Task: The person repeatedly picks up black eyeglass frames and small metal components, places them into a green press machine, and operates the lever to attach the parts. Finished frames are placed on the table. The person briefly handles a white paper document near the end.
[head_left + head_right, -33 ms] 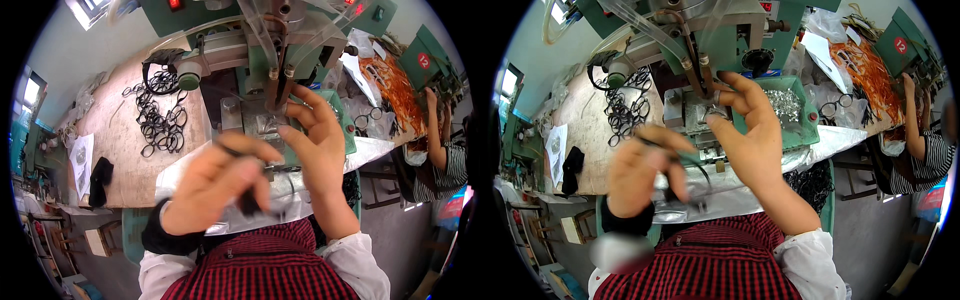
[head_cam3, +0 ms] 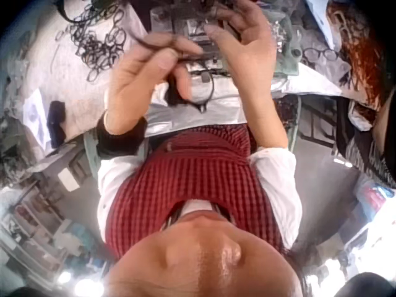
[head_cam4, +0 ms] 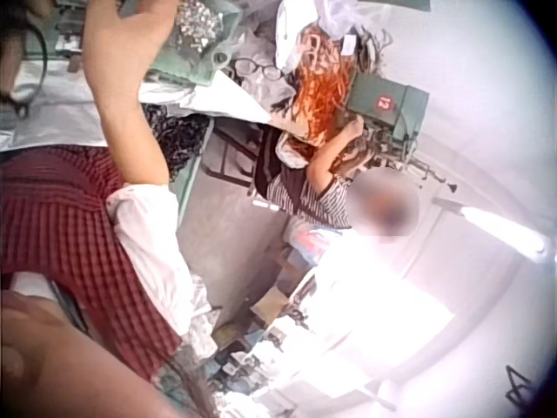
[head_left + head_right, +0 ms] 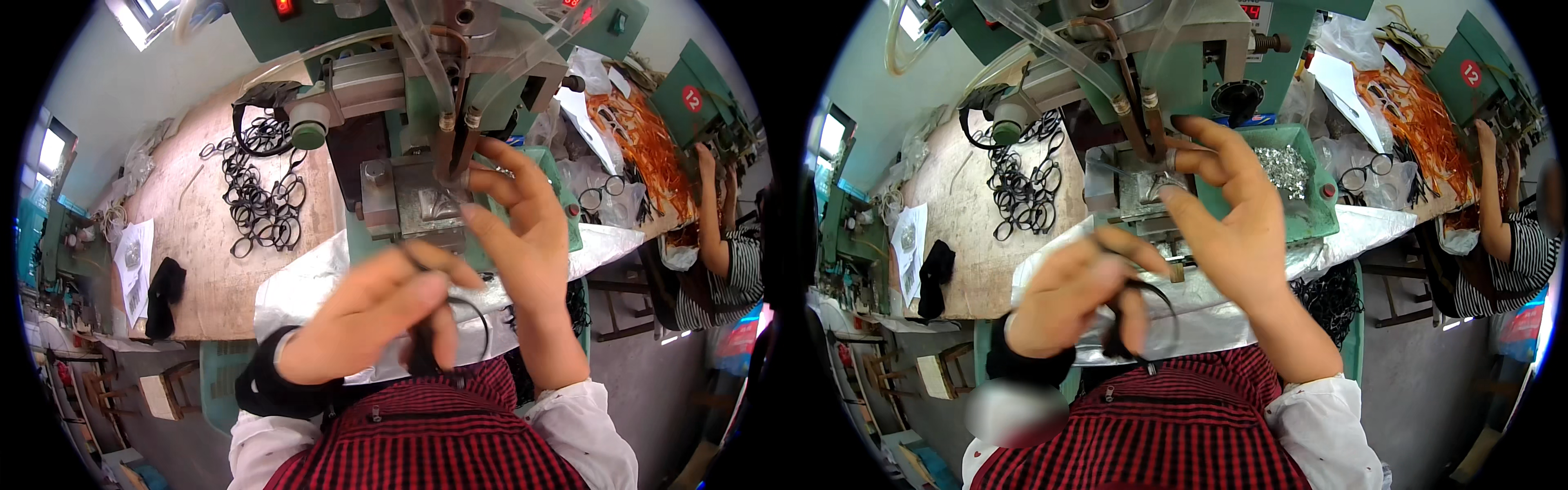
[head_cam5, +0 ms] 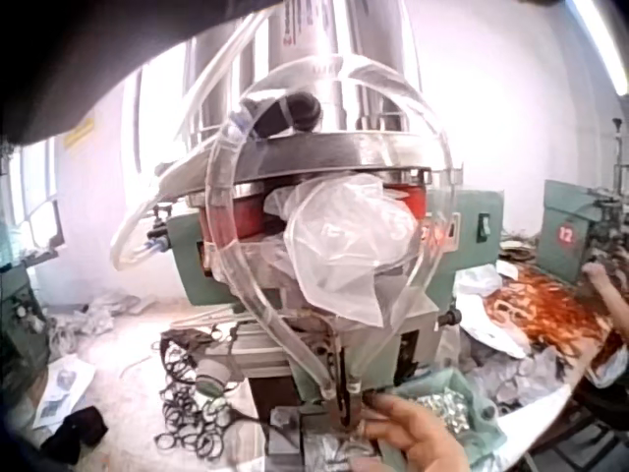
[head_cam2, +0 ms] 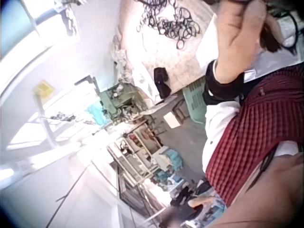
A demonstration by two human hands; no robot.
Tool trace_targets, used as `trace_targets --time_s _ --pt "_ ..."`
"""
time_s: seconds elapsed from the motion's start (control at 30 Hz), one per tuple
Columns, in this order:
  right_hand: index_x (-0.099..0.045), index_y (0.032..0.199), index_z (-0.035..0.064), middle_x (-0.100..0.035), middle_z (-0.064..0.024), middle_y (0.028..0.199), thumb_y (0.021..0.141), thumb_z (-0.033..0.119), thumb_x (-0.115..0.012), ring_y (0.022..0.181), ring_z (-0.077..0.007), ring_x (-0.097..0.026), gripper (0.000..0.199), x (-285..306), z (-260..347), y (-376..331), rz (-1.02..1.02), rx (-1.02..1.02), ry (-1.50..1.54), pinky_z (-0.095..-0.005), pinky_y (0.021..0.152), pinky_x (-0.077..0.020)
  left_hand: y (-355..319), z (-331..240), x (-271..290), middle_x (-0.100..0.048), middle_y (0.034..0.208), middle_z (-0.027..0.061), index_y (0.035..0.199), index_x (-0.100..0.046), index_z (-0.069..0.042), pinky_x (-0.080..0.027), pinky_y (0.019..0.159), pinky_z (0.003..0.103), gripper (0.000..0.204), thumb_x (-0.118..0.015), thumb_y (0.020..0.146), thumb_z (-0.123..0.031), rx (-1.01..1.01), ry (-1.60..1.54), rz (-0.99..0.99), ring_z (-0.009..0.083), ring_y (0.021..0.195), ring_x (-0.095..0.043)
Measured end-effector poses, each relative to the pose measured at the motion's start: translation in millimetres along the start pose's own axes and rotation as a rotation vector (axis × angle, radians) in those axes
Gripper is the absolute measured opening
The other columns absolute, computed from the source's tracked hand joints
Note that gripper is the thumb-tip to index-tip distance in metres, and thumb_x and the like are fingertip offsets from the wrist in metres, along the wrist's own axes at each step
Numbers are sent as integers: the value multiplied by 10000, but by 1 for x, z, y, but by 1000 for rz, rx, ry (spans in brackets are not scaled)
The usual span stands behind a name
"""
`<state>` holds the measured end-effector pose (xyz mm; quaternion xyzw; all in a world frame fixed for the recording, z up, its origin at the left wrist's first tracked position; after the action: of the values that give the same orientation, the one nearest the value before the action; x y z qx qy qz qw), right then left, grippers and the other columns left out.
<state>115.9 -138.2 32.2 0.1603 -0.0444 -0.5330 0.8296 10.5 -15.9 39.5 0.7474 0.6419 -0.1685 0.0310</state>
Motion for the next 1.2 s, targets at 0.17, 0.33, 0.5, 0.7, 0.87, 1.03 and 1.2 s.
trace_targets --time_s 0.17,0.33,0.5,0.7,0.87,1.03,1.2 --pt "-572 1239 25 -604 -70 1144 819 -20 -642 1001 -156 -586 428 89 -33 9 -444 133 -250 -285 922 -448 36 44 -10 -617 646 134 1152 -531 69 -434 414 247 412 -376 1052 -299 220 -450 69 159 472 -557" --pt "-632 1126 15 -639 -60 1018 819 -5 -645 943 -150 -581 308 150 -86 -32 -418 14 -751 -285 869 -451 42 49 -8 -617 639 123 1165 -530 72 -433 411 245 425 -379 1050 -307 171 -429 63 151 456 -552" --pt "-661 825 22 -630 -121 857 754 60 -689 859 -321 -594 86 119 -77 -33 -218 52 -1097 -390 805 -465 34 55 -5 -626 667 111 1174 -530 55 -453 437 256 437 -389 1046 -339 159 -443 88 157 491 -578" --pt "-650 799 18 -644 -118 804 762 70 -676 799 -294 -629 69 119 -86 -35 -268 96 -1143 -378 778 -485 -18 90 10 -677 829 52 1082 -580 -35 -460 576 237 250 -507 1012 -264 26 76 29 115 698 -628" --pt "-621 905 -21 -619 -35 881 884 -1 -604 807 -98 -556 35 133 -97 -45 -430 36 -641 -250 779 -454 -109 1 87 -667 854 85 917 -671 -23 -503 689 297 165 -691 767 44 -588 983 -1013 180 762 -635" --pt "-672 1024 -12 -673 -54 948 886 29 -636 883 -121 -610 148 103 -86 -23 -353 55 -594 -256 836 -461 -71 -44 179 -669 863 67 812 -708 -67 -468 758 362 82 -708 742 -24 -705 1546 -1162 261 858 -595" --pt "-685 1014 -19 -703 -79 959 870 16 -639 895 -162 -646 155 102 -91 -30 -343 8 -746 -274 846 -473 -18 40 333 -657 1165 120 794 -740 -102 -471 906 398 189 -634 659 -22 -251 1842 -1012 326 1062 -570"
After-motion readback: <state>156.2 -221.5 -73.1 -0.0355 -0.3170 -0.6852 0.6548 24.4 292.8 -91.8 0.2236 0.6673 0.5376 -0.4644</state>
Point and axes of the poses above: each hand's wrist, its own y-axis towards the middle knuckle, its own x-axis out of the back of the hand, z = x × y, the point moved 5 cm from there along y, towards the middle knuckle
